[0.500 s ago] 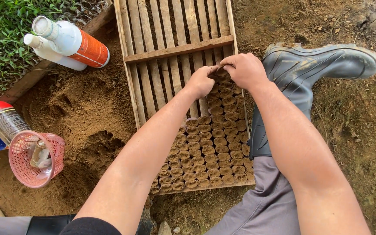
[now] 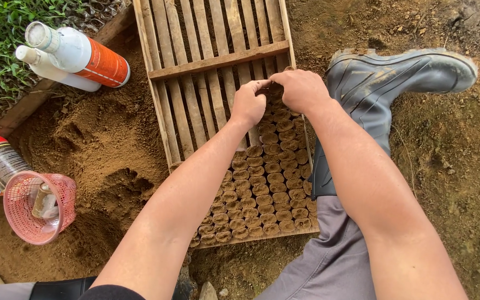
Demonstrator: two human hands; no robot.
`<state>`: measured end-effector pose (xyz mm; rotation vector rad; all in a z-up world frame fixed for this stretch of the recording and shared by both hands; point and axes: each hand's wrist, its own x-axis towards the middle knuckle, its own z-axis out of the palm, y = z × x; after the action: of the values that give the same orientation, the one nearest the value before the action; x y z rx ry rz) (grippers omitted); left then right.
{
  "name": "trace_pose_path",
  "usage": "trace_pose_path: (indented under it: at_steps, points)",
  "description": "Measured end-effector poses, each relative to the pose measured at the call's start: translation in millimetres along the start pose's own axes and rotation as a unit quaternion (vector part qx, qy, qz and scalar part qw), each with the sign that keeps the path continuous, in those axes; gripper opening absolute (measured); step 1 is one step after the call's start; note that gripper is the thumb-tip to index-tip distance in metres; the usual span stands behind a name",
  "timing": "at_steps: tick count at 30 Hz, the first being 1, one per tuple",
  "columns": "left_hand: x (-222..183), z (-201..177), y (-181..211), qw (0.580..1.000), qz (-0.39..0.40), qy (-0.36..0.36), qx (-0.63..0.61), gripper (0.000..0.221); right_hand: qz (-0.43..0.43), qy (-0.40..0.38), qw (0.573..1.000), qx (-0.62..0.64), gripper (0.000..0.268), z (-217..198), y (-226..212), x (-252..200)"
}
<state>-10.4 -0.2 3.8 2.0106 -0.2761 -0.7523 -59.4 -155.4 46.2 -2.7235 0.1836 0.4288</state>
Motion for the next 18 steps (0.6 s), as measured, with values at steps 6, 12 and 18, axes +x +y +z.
trace_pose_path:
  at_steps: [6, 12, 18]
  points:
    - [-1, -5, 0, 1.000, -0.012, -0.003, 0.004, 0.051, -0.009, -0.012, 1.000, -0.018, 0.037, 5, 2, 5]
    - [-8, -7, 10, 1.000, 0.005, 0.003, -0.006, 0.050, -0.012, 0.023, 1.000, 0.018, 0.051, -16, -8, -7]
    - [5, -1, 2, 0.999, 0.013, 0.047, -0.026, 0.045, -0.094, 0.132, 0.986, 0.033, 0.058, 1, 21, 5]
